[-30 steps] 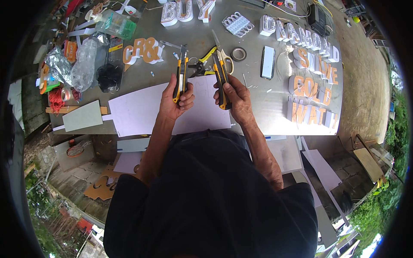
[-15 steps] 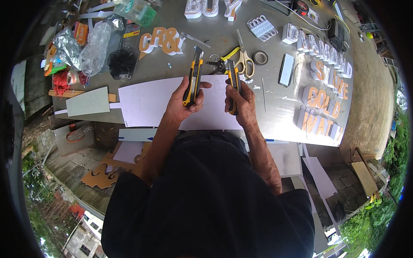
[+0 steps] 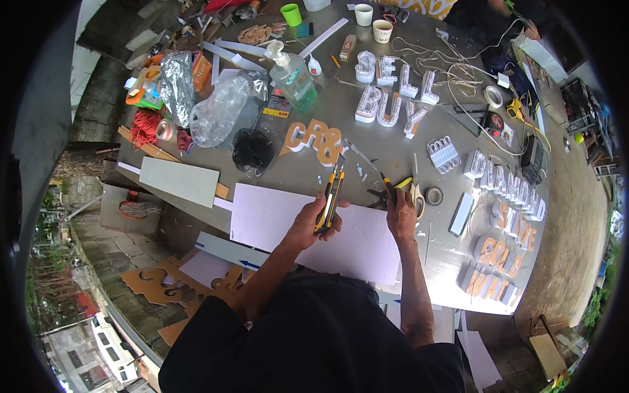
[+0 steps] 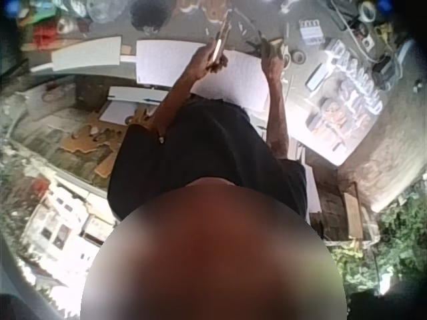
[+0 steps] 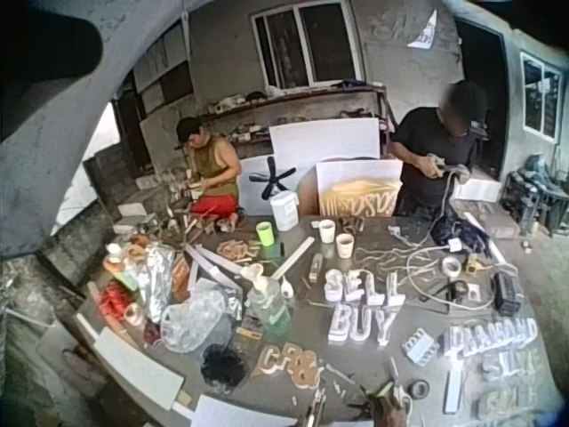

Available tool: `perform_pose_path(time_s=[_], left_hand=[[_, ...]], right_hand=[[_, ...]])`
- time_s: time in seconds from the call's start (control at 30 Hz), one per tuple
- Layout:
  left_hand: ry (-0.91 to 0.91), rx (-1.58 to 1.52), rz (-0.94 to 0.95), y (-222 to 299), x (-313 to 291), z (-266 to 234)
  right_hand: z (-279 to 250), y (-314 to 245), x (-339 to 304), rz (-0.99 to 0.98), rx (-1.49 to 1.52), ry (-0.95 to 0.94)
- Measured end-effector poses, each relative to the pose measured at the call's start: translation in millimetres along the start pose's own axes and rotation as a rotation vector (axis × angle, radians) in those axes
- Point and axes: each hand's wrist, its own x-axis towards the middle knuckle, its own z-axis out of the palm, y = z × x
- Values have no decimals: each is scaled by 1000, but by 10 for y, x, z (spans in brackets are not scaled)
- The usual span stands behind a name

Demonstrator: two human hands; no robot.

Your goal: The recorder is aligning, marking, and trimming foam/acrylic letters for a sign on a workshop table.

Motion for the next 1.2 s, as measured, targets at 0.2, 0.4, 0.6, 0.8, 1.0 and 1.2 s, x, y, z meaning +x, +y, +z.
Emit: perform_pose_path(time_s=[0.2, 0.4, 0.6, 0.8, 1.0, 1.2], left_hand=[[121, 189, 30, 176, 129, 60], [214, 631, 256, 173, 481, 53], [314, 726, 278, 389, 534, -216], [563, 913, 523, 98, 547, -1020], [581, 1016, 639, -224, 616, -1455], [554, 1040, 637, -311, 606, -1503]], right_hand=[[-109, -384, 330, -126, 56, 100], [-445, -1414, 395, 261, 735, -453], [-311, -1329, 771, 395, 870, -354], [-352, -1280, 2241, 385, 924, -424], [386, -1332, 3856, 389, 886, -532], [1274, -1383, 4963, 472, 909, -443]])
